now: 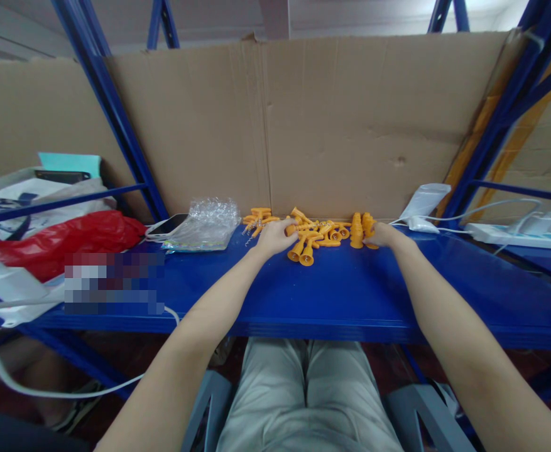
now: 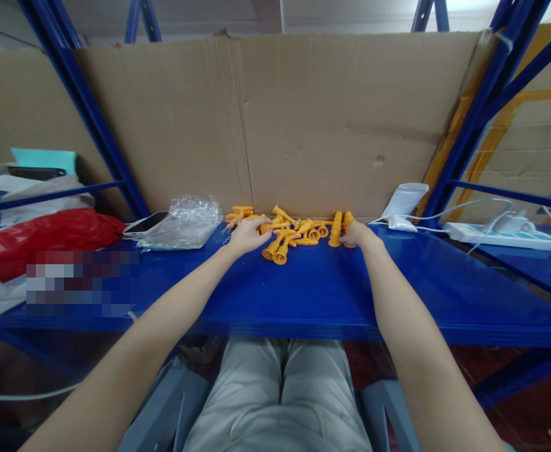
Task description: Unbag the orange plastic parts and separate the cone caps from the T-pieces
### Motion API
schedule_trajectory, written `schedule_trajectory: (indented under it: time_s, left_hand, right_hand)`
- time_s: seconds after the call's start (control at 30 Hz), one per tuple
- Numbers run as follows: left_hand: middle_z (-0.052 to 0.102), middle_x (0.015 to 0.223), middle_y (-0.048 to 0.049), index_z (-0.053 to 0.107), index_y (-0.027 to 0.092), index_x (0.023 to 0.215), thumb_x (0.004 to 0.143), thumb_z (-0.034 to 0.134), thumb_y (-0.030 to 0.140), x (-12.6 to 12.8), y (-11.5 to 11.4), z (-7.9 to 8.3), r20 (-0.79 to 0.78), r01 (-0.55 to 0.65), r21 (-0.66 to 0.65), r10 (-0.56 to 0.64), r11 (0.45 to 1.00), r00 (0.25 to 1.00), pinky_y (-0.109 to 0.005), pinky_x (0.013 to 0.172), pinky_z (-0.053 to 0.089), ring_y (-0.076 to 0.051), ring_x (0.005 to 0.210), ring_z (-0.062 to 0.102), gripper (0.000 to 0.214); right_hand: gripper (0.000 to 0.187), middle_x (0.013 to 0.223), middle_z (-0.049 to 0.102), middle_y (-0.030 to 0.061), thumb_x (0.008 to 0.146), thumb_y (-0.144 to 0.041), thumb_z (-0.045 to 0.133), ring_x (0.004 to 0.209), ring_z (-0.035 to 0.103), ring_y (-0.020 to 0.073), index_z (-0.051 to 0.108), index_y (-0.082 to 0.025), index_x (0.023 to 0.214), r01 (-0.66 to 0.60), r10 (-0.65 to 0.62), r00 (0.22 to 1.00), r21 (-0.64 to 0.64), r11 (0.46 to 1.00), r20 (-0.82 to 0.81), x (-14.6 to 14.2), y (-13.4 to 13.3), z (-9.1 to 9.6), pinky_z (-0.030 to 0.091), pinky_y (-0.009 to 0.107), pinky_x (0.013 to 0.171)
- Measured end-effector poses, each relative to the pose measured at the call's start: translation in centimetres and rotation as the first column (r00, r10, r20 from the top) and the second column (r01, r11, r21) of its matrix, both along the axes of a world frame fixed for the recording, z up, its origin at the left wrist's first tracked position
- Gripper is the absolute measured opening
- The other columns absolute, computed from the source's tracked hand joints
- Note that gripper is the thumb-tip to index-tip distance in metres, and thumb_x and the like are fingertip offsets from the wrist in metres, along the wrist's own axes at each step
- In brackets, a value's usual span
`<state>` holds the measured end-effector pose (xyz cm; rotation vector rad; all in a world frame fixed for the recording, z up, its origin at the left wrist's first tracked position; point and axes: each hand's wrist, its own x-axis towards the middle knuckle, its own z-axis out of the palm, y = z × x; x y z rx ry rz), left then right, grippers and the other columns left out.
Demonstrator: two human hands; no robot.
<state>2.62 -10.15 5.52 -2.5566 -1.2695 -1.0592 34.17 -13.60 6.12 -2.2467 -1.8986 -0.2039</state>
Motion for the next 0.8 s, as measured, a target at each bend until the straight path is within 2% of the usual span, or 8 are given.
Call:
schedule_trajectory:
  time_s: [0.1,0.23,0.37,0.5,0.53,0.6,0.7,0.8]
  left_hand:
    - [0.076,0.101,-0.0074,0.072,0.019,0.114,0.081,0.061,0.029,0.0,-0.1,0.1,-0.010,-0.005,-0.010,0.005,1.000,1.000,-0.032,0.087,0.055,-0.024,0.095,0.070,0.037]
    - [0.076,0.104,-0.0074,0.072,0.019,0.115,0.081,0.062,0.029,0.0,0.0,0.0,-0.001,0.003,-0.010,-0.003,1.000,1.000,-0.033,0.089,0.054,-0.024,0.097,0.070,0.037]
    - [0.074,0.110,-0.0078,0.071,0.019,0.117,0.082,0.061,0.028,0.0,0.2,-0.2,0.013,0.015,-0.009,-0.015,1.000,1.000,-0.035,0.093,0.054,-0.024,0.102,0.068,0.037]
    - [0.072,0.116,-0.0067,0.069,0.020,0.119,0.083,0.060,0.020,0.0,0.3,-0.2,0.008,0.055,0.016,-0.055,0.998,0.998,-0.033,0.096,0.052,-0.022,0.107,0.067,0.038]
    - [0.072,0.115,-0.0065,0.069,0.020,0.119,0.083,0.059,0.018,-0.1,0.4,-0.2,0.003,0.063,0.023,-0.063,0.998,0.998,-0.033,0.095,0.052,-0.022,0.106,0.067,0.038]
    - [0.072,0.111,-0.0062,0.068,0.021,0.119,0.083,0.057,0.016,-0.1,0.4,-0.1,0.000,0.072,0.037,-0.072,0.997,0.997,-0.033,0.094,0.053,-0.021,0.104,0.067,0.038]
    - [0.070,0.113,-0.0061,0.067,0.022,0.121,0.085,0.055,0.014,-0.2,0.6,-0.2,0.014,0.091,0.067,-0.092,0.994,0.996,-0.033,0.094,0.053,-0.020,0.105,0.066,0.039]
    - [0.068,0.116,-0.0068,0.065,0.022,0.123,0.086,0.051,0.010,-0.1,0.8,-0.4,0.014,0.135,0.103,-0.137,0.985,0.990,-0.034,0.097,0.051,-0.020,0.108,0.064,0.041]
  right_hand:
    - [0.032,0.105,0.072,0.0204,0.079,-0.024,0.066,0.100,0.069,0.0306,0.070,-0.008,0.106,0.076,-0.075,0.997,-0.120,0.990,0.013,-0.7,-0.4,0.4,0.053,0.035,0.080]
    - [0.031,0.107,0.071,0.0228,0.080,-0.021,0.066,0.101,0.068,0.0311,0.069,-0.005,0.106,0.060,-0.059,0.998,-0.109,0.992,0.015,-1.3,-0.9,1.0,0.051,0.034,0.077]
    - [0.031,0.110,0.070,0.0235,0.084,-0.022,0.061,0.104,0.067,0.0296,0.067,-0.007,0.109,0.089,-0.090,0.996,-0.054,0.995,-0.013,-1.7,-1.8,1.9,0.050,0.032,0.078]
    - [0.034,0.119,0.067,0.0221,0.087,-0.028,0.057,0.108,0.066,0.0311,0.063,-0.013,0.117,0.136,-0.134,0.991,0.095,0.986,-0.026,-2.9,-2.4,2.7,0.051,0.037,0.085]
    - [0.034,0.120,0.067,0.0211,0.088,-0.029,0.057,0.109,0.066,0.0312,0.063,-0.014,0.118,0.095,-0.093,0.995,0.141,0.985,-0.023,-3.3,-2.4,2.7,0.052,0.039,0.087]
    - [0.034,0.123,0.066,0.0190,0.089,-0.029,0.055,0.112,0.065,0.0307,0.062,-0.016,0.119,-0.074,0.076,0.997,0.222,0.972,0.000,-4.3,-2.3,2.6,0.051,0.041,0.091]
    - [0.037,0.128,0.064,0.0173,0.091,-0.026,0.052,0.117,0.062,0.0296,0.059,-0.015,0.126,-0.378,0.376,0.925,0.288,0.880,0.064,-6.3,-2.1,2.1,0.049,0.043,0.098]
    - [0.043,0.133,0.062,0.0150,0.093,-0.024,0.048,0.120,0.061,0.0288,0.054,-0.017,0.135,-0.540,0.535,0.839,0.267,0.798,0.097,-8.6,-2.2,1.5,0.048,0.045,0.099]
